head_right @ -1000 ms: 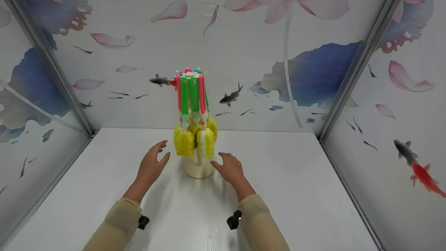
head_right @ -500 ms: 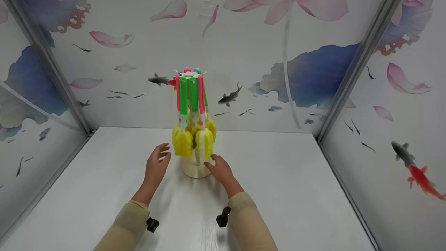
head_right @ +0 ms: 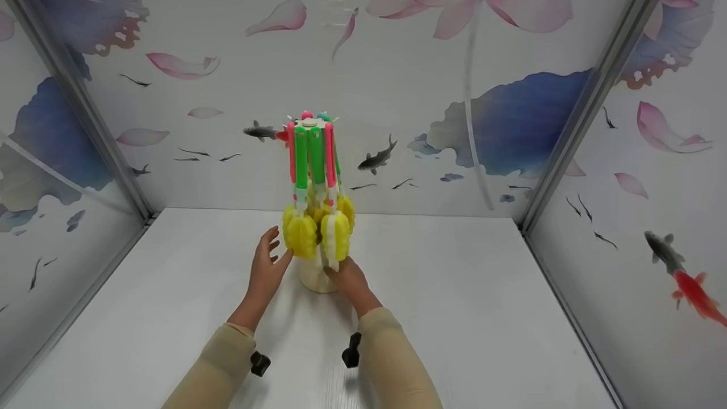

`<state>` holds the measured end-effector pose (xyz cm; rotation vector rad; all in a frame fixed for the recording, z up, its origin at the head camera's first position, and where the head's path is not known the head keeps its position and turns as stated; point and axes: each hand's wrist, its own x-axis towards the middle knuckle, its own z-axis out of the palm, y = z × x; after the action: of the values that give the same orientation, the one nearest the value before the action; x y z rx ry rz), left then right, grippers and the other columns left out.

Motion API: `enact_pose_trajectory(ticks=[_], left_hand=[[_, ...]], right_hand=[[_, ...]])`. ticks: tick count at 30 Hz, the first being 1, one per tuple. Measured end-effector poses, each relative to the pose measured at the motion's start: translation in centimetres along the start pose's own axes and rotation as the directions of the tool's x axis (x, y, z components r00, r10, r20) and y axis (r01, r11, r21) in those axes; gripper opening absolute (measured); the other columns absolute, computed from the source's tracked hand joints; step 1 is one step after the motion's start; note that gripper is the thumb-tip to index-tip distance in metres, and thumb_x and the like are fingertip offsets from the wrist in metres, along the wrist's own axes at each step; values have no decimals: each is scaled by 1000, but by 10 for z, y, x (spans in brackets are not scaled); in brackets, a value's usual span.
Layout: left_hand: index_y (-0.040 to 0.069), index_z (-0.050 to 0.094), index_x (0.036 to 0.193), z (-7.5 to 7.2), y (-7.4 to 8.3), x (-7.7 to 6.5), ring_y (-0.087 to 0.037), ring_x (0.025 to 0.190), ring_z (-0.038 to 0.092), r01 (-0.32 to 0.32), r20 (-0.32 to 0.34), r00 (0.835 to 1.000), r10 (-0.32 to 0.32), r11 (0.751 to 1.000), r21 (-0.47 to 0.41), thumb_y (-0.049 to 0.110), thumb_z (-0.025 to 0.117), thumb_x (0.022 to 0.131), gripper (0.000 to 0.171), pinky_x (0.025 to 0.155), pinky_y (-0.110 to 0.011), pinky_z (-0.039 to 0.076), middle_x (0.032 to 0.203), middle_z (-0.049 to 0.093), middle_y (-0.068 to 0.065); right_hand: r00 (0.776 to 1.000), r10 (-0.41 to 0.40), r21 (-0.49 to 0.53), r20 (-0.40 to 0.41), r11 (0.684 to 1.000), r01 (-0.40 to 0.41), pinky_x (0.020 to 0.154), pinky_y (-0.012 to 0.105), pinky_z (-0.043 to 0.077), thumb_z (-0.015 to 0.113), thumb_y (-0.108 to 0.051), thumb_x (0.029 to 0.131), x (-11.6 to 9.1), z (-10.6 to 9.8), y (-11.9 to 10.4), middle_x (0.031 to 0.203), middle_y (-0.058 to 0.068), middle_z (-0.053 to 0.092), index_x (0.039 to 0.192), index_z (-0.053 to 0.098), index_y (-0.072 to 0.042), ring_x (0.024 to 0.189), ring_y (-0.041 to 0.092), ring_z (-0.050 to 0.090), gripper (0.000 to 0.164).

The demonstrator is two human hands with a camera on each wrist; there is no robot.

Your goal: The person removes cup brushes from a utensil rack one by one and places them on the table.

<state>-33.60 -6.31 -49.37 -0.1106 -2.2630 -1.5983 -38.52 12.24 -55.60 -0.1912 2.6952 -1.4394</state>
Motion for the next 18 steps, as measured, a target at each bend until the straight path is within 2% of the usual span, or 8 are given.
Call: enact_pose_trajectory(ticks=[4,7,9,13,18], left_hand=[[9,33,149,-2,0,3,-27,138,34,-8,31,999,7,1000,19,24,63,94,65,112,-45,31,151,35,-10],[9,33,149,-7,0,6,-26,140,32,-14,41,999,12,999,46,24,65,93,66,113,-45,28,151,35,-11],[9,33,149,-10,-2,7,-25,140,31,-11,47,999,8,998,61,25,65,93,67,114,-44,27,151,35,-11],[10,31,150,-9,-2,10,-26,141,30,-3,74,997,-2,998,58,27,65,93,69,114,-43,27,153,33,-12],[10,30,151,-2,-1,12,-26,142,29,21,97,995,-25,999,45,27,65,92,71,114,-44,26,154,31,-12]], right_hand=[[998,-67,25,13,997,67,109,50,33,59,-28,99,5,7,2,147,12,44,147,38,-10,134,32,41,56],[988,-156,48,20,987,155,108,48,35,57,-29,100,12,14,2,144,14,45,144,40,-7,132,32,42,52],[984,-179,70,8,981,178,108,48,35,55,-29,100,17,18,1,142,15,47,142,42,-5,132,32,43,50],[985,-163,130,-53,977,169,106,48,37,54,-27,101,24,22,1,133,14,52,135,45,-2,125,30,46,43],[990,-102,113,-97,987,113,101,43,39,48,-28,104,28,22,5,118,6,53,126,46,-5,113,23,48,32]])
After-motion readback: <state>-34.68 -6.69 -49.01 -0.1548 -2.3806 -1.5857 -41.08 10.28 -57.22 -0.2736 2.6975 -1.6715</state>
